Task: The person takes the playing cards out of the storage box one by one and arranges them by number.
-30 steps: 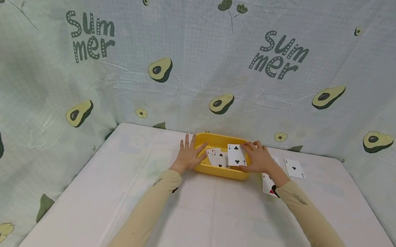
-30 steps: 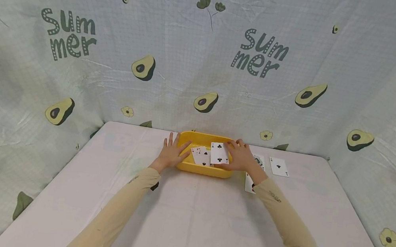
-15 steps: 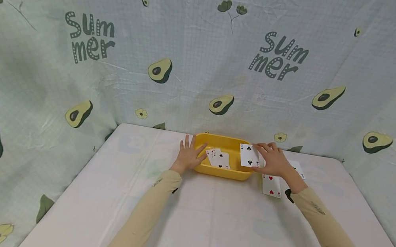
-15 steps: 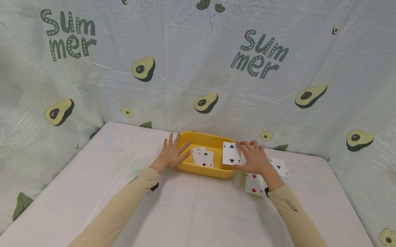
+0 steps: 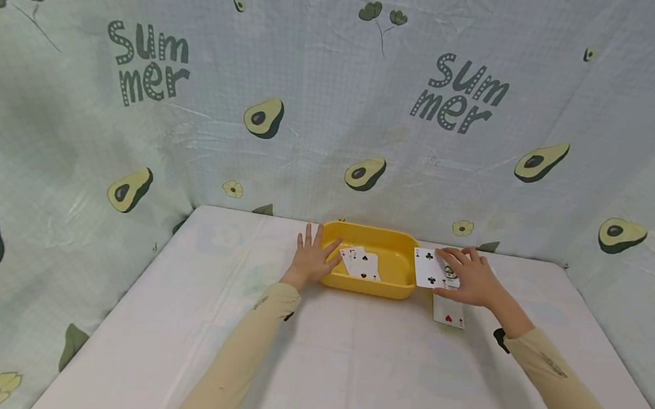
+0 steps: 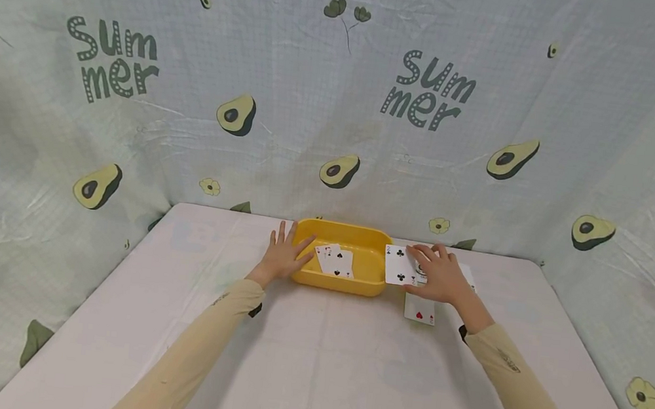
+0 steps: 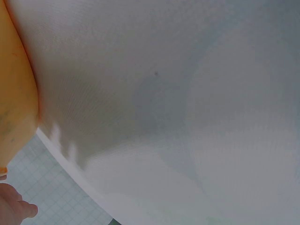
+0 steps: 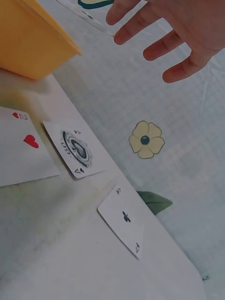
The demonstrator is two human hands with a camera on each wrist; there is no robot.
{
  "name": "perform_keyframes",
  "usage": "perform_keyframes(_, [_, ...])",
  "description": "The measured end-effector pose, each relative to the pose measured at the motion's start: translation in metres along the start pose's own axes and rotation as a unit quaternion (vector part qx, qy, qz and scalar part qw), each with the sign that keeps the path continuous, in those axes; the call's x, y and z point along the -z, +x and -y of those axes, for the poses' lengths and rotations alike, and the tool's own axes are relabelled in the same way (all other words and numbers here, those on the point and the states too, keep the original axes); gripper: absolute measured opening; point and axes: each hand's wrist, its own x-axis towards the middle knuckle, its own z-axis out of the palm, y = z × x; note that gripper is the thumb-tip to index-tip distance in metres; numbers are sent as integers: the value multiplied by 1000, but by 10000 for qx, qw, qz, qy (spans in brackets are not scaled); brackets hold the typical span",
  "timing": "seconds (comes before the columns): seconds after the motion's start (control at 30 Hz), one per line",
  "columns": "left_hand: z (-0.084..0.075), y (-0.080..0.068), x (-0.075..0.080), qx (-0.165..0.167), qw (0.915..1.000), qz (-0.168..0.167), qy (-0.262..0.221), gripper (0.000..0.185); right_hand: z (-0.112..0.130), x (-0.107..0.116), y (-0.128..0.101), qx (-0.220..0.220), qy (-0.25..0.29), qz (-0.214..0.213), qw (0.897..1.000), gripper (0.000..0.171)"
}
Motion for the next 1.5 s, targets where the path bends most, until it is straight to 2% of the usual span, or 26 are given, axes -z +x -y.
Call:
perform_keyframes(0.4, [0, 1, -1, -2, 10000, -24, 40, 51, -23, -7, -34, -34, 36, -249, 9997, 79])
perform_keyframes(1.0, [3, 1, 0, 17, 10000, 13, -5, 51, -51, -24, -76, -436, 90, 64, 9990, 80])
perform_keyframes(1.27, [3, 2, -1, -19, 10000, 6, -8, 51, -59, -26, -88, -632, 166, 214, 9976, 82])
perform_keyframes(1.5, [1, 2, -1, -43, 10000, 3, -51, 51, -75, -33, -97, -716, 10, 267, 9971, 84])
